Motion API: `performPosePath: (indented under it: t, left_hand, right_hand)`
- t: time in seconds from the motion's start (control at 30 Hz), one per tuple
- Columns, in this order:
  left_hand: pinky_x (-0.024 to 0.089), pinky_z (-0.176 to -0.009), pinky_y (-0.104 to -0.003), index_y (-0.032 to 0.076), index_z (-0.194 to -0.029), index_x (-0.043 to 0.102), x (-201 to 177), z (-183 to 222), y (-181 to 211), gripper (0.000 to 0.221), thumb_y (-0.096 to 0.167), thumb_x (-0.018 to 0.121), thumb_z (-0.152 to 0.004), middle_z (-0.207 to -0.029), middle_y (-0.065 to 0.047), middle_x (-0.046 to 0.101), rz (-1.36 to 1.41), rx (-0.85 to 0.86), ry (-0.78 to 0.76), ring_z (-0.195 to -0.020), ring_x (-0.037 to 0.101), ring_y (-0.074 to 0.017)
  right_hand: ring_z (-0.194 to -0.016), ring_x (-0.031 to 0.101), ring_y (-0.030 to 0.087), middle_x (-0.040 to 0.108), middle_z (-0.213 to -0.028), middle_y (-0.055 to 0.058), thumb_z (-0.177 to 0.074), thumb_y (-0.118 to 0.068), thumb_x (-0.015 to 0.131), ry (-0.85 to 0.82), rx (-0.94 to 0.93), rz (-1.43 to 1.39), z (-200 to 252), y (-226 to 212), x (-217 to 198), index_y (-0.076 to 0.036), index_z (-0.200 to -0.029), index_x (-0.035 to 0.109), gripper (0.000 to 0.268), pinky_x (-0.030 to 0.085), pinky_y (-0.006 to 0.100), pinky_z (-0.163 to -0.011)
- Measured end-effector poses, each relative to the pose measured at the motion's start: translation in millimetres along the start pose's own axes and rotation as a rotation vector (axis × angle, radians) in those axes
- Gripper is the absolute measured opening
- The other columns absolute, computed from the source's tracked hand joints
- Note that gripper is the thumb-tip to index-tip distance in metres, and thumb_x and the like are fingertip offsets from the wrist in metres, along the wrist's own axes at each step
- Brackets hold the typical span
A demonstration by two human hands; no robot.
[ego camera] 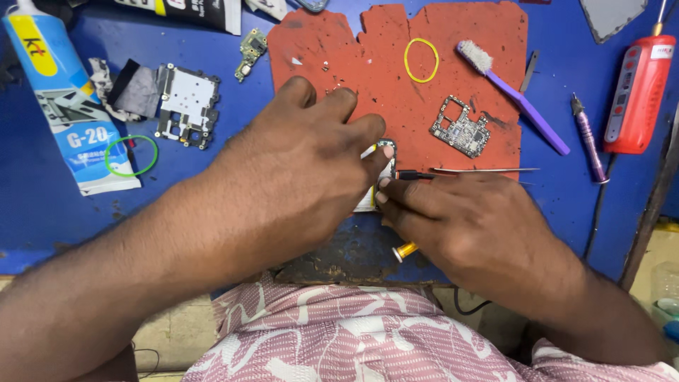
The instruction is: The person reassembles a smartphone by connecting internal ribbon cables and placing the battery into the chassis. They use tweezers and a screwdriver to secure components and test the device by plugging in a charger and navigating the touchscreen. The person then places the back cover onto the phone and continues to adjust internal parts.
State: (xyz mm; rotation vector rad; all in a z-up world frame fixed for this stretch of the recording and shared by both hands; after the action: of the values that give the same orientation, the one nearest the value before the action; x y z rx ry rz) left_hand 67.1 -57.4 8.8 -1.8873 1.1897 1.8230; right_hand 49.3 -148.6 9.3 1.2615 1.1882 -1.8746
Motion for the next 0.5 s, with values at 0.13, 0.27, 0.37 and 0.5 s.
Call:
performPosePath:
  t: [0.13,0.27,0.37,0.5]
  left_hand:
    - [0.044,-0.073,-0.044,0.010,-0.082,0.075,9,-1,2,0.015,0.022,0.071,-0.074,-0.088,-0.006,0.065,-0.016,-0.020,-0.054,-0.092,0.060,-0.0255]
    - [0.043,-0.076,-0.044,0.012,-0.079,0.075,12,-6,1,0.016,0.025,0.076,-0.069,-0.088,-0.005,0.065,0.014,-0.054,-0.012,-0.097,0.059,-0.0257]
    - [0.043,-0.076,-0.045,0.011,-0.079,0.075,12,-6,4,0.018,0.027,0.078,-0.072,-0.087,-0.005,0.064,0.055,-0.067,0.052,-0.096,0.059,-0.0266]
    - [0.043,-0.077,-0.042,0.007,-0.085,0.073,12,-7,10,0.019,0.024,0.077,-0.077,-0.087,-0.005,0.063,0.007,-0.066,0.097,-0.095,0.058,-0.0248]
  right_hand:
    - [-0.088,0.073,0.024,0.071,-0.102,0.005,-0.076,-0.010,0.066,0.007,0.001,0.031,3,-2,-2,-0.006,-0.111,0.075,0.036,0.057,0.041,-0.067]
    - [-0.085,0.073,0.023,0.073,-0.097,0.001,-0.076,-0.015,0.069,-0.074,0.033,0.025,4,7,2,-0.013,-0.117,0.078,0.042,0.056,0.041,-0.064]
    - [-0.085,0.075,0.021,0.076,-0.101,0.004,-0.073,-0.011,0.073,0.023,0.045,-0.211,2,27,-15,-0.010,-0.110,0.078,0.037,0.058,0.035,-0.068]
    - [-0.089,0.074,0.023,0.073,-0.100,0.013,-0.083,0.004,0.074,0.367,0.196,-0.228,17,52,-52,-0.002,-0.095,0.072,0.013,0.059,0.032,-0.072]
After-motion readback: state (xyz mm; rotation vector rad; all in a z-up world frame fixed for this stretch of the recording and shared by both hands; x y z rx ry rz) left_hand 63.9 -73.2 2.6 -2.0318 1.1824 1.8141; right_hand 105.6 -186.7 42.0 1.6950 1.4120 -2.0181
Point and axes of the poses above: each hand's wrist, its own z-axis away from the middle knuckle, its own x-axis out of the palm, y = z × x, the point moved 9 cm from there along -z, towards the middle knuckle
